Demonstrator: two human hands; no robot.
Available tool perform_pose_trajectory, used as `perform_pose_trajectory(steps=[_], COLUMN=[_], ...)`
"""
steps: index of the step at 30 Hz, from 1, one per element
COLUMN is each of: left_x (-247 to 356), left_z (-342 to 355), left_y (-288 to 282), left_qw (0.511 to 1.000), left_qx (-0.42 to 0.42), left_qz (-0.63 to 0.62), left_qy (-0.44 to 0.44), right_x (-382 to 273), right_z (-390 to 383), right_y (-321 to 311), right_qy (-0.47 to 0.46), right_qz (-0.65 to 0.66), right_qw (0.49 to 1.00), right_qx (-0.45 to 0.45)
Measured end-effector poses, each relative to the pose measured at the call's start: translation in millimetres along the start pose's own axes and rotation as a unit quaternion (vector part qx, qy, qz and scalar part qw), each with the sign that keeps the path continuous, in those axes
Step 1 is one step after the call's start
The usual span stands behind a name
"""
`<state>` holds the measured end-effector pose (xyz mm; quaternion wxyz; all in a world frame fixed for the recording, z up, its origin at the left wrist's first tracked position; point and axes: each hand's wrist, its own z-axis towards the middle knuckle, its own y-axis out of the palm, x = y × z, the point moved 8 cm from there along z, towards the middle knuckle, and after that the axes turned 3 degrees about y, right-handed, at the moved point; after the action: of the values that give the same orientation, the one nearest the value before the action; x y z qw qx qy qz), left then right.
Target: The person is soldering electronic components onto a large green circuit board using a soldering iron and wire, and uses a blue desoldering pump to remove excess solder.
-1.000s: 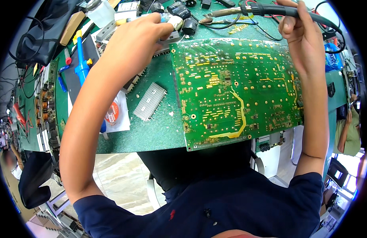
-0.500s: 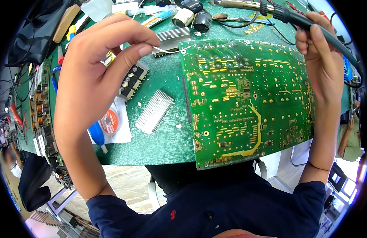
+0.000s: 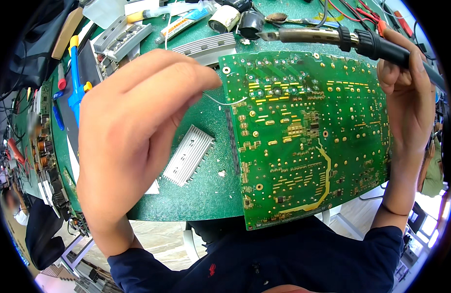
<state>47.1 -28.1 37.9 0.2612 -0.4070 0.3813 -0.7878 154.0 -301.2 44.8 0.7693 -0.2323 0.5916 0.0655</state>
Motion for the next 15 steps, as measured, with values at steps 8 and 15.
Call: perform_pose_trajectory(steps=[8,15], left_x=[-11,-56], left_z=[-2,-41], left_y=[-9,-98], left_qw=[0.999,0.946], left_qx=[0.008,0.238], left_qz=[0.048,0.176], left_qy=[0.01,-0.135], right_x=[8,-2], right_z=[0,5], right_y=[2,14], right_qy=[0.019,-0.02], right_qz=[-0.05,-0.081], right_qw=[0.998,0.996], right_qx=[-0.019,0.027])
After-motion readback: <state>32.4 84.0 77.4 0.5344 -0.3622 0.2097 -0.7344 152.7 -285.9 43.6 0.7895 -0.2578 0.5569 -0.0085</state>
